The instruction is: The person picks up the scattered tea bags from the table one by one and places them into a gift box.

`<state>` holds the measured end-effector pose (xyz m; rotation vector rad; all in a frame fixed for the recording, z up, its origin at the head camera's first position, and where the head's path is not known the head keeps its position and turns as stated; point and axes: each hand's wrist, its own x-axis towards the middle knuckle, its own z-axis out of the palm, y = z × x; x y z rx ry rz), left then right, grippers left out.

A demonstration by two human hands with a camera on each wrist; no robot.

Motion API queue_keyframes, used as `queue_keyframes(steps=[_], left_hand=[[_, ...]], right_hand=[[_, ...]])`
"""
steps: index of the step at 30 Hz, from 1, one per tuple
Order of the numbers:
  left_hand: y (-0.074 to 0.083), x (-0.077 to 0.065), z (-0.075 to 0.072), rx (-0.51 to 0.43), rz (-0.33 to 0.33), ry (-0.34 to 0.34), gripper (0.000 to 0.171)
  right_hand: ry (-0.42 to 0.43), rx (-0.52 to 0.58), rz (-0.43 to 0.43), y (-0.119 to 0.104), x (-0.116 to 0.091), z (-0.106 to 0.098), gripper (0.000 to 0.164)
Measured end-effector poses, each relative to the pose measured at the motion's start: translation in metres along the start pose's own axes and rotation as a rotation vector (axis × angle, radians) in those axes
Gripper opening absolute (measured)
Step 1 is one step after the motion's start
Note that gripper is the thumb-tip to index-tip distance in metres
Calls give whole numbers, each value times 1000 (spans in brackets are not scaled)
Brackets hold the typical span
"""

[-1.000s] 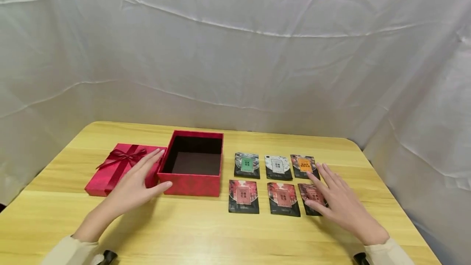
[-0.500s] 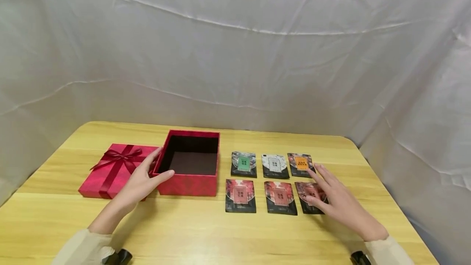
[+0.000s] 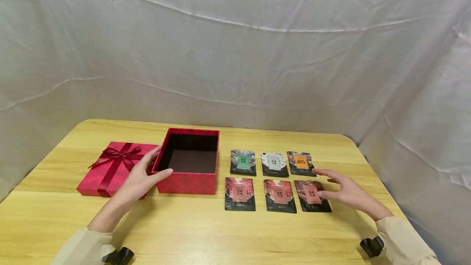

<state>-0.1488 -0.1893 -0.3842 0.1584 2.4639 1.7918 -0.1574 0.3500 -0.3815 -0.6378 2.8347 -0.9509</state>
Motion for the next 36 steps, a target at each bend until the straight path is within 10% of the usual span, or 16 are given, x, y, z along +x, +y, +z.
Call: queue_keyframes(steps=[19, 36], left_hand=[[-1, 0, 1, -29, -10, -2, 86], [-4, -1, 1, -47, -9, 2, 85]], right_hand=[[-195, 143, 122, 24, 0, 7, 87], [-205, 82, 11, 27, -1, 15, 96]])
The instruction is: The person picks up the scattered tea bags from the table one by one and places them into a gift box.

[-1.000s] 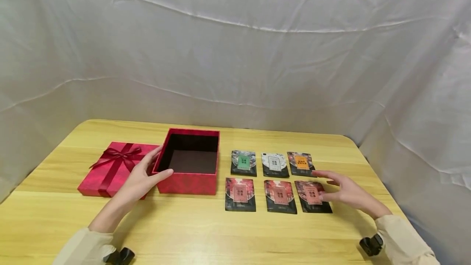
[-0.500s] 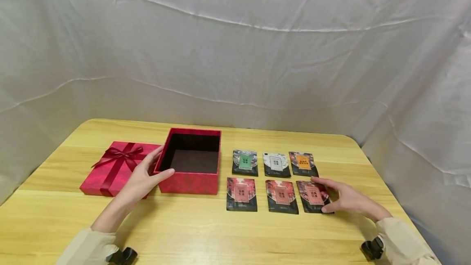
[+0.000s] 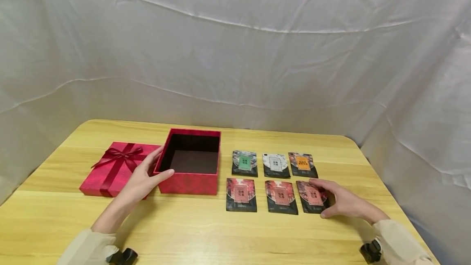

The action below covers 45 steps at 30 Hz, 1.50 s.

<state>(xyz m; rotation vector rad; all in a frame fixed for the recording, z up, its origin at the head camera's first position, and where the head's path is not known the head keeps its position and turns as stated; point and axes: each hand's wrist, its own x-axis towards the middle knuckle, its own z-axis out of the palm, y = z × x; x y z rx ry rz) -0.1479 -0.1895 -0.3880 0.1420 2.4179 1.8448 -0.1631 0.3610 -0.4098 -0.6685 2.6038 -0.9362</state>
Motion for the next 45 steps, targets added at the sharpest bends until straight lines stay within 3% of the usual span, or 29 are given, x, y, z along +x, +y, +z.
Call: queue_keyframes(steps=[9, 17, 27, 45], left_hand=[[-1, 1, 0, -9, 2, -6, 85], [-3, 2, 0, -17, -1, 8, 85], [-1, 1, -1, -11, 8, 9, 84], [-5, 3, 0, -25, 1, 9, 84]], right_hand=[[76, -101, -3, 0, -2, 4, 91], [23, -90, -18, -4, -3, 3, 99], [-26, -61, 23, -9, -8, 4, 103], [123, -225, -53, -11, -9, 13, 84]])
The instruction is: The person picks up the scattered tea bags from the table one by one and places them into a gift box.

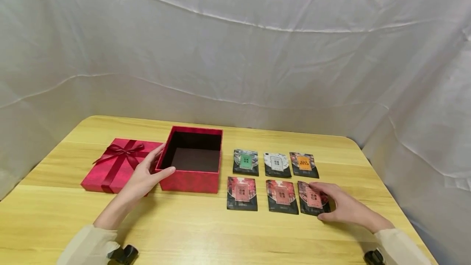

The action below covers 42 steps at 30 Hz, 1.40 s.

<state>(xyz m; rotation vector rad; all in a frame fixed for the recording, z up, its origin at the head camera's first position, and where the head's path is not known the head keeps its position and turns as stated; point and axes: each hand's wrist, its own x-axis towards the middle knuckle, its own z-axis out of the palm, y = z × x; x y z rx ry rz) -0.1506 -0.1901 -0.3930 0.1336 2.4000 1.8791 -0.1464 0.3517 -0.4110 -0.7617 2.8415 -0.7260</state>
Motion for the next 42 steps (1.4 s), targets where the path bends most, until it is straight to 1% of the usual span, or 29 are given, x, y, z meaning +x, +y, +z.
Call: queue_keyframes(steps=[10, 17, 23, 27, 34, 40, 42], left_hand=[[2, 0, 1, 7, 2, -2, 84], [3, 0, 2, 10, 10, -8, 84], [2, 0, 2, 1, 13, -8, 83], [0, 0, 1, 1, 11, -9, 83], [-1, -1, 1, 1, 14, -8, 83], [-1, -1, 1, -7, 25, -4, 83], [-1, -2, 1, -11, 31, -3, 82]], right_hand=[[37, -28, -13, -7, -3, 1, 81], [62, -8, 29, -10, -2, -1, 80], [109, -1, 9, -15, 1, -4, 82], [105, -7, 10, -19, 3, -6, 81], [87, -5, 15, -26, 11, -5, 80], [99, 2, -42, -30, 24, -3, 82], [93, 9, -50, -33, 28, -4, 81]])
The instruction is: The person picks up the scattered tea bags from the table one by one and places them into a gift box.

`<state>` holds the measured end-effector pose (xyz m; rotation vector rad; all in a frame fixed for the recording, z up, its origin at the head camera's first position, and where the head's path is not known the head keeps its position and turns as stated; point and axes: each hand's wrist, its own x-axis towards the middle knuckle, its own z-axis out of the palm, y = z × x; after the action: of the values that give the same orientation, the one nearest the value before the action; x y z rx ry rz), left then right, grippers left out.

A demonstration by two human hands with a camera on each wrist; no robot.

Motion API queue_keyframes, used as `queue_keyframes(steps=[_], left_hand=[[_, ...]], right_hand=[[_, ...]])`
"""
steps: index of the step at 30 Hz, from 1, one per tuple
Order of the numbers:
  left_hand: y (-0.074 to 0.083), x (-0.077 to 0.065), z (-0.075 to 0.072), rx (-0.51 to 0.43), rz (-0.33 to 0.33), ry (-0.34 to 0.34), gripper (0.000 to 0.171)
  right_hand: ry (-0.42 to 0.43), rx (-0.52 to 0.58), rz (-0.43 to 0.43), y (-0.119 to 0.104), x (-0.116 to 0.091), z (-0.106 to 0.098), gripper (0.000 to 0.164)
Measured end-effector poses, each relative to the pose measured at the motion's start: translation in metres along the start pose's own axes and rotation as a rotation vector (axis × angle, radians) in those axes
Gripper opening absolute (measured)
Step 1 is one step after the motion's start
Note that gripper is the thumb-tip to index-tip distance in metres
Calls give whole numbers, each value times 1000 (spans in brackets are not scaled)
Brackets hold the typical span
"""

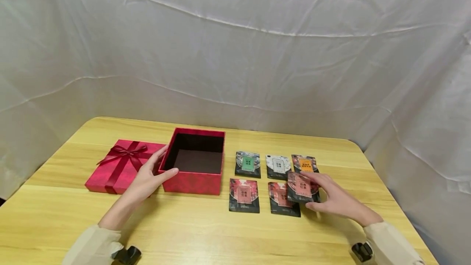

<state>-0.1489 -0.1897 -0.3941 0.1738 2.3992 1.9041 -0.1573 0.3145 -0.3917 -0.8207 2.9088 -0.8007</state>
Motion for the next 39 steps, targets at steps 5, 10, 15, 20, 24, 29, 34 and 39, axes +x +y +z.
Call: queue_keyframes(steps=[5, 10, 15, 20, 24, 29, 34, 39], left_hand=[[0, 0, 1, -6, 8, 6, 82], [0, 0, 1, 0, 16, 11, 81], [-1, 0, 1, 8, 18, 17, 80], [-1, 0, 1, 10, 12, 19, 81], [-1, 0, 1, 11, 11, 17, 81], [-1, 1, 2, 4, 16, 14, 81], [-1, 2, 3, -4, 14, 11, 81], [-1, 0, 2, 19, 11, 20, 81]], right_hand=[[-6, 6, -30, -5, 10, 0, 79], [-21, 10, -8, -8, 20, 0, 78], [-45, -1, 2, -14, 29, 1, 77], [-69, -29, -16, -19, 39, 1, 75], [-83, -26, -30, -23, 45, 1, 75], [-97, -12, -40, -29, 50, 1, 74], [-121, -19, -48, -31, 52, 3, 72], [-133, -25, -57, -37, 56, 7, 72]])
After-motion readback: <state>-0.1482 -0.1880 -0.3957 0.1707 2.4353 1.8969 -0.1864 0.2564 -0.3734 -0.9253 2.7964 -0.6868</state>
